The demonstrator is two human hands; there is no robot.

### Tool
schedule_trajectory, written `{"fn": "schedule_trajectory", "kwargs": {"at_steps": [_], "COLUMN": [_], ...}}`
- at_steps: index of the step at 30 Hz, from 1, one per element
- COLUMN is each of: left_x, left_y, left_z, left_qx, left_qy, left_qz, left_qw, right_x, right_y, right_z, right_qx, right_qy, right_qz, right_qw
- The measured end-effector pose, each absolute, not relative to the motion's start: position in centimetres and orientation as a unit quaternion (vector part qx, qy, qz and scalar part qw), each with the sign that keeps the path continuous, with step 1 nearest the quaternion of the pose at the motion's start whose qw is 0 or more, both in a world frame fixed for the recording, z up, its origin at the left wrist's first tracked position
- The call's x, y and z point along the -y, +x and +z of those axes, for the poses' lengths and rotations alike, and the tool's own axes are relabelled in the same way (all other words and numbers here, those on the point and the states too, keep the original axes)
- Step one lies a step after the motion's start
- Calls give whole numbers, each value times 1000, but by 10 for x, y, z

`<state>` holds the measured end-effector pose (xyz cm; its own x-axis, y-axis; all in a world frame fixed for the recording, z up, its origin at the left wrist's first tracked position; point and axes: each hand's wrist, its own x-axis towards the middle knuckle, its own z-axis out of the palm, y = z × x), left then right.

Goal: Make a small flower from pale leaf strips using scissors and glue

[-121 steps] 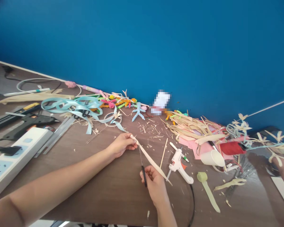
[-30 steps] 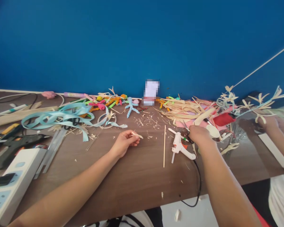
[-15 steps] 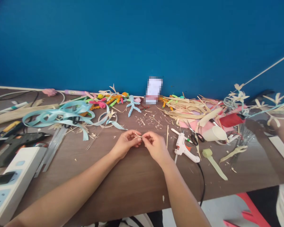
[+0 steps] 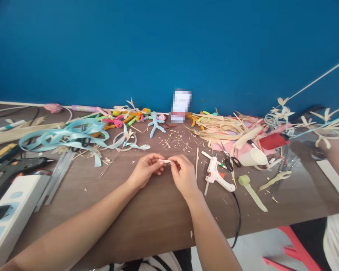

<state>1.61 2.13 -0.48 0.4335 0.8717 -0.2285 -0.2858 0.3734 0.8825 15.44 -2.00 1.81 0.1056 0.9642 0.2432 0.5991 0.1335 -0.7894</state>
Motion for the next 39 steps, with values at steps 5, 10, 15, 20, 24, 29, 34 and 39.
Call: {"fn": "schedule_trajectory", "kwargs": {"at_steps": [5,10,15,20,24,29,34,39], "left_x": [-21,-20,-19,-19,-20,-20,-20,-20], "left_y": [17,18,17,18,17,17,17,15], "left_z": [-6,-7,-7,-5,-5,-4,-3,-5], "left_qx": [-368,-368,-383,-379,-371,-361,-359,-370], "left_qy": [427,446,450,464,459,451,461,420], "left_qz": [394,389,372,359,354,354,347,376], "left_qw": [726,717,716,716,725,736,733,738], "right_x": [19,18,17,16,16,15,17,33], "right_y": [151,146,144,144,146,145,147,174], "right_z": [7,2,3,2,2,4,9,36], "right_qx": [519,479,479,477,475,472,493,577], "right_qy": [-594,-558,-565,-564,-563,-558,-575,-755], "right_qz": [359,419,406,389,382,391,374,159], "right_qw": [499,532,536,550,558,559,534,269]}}
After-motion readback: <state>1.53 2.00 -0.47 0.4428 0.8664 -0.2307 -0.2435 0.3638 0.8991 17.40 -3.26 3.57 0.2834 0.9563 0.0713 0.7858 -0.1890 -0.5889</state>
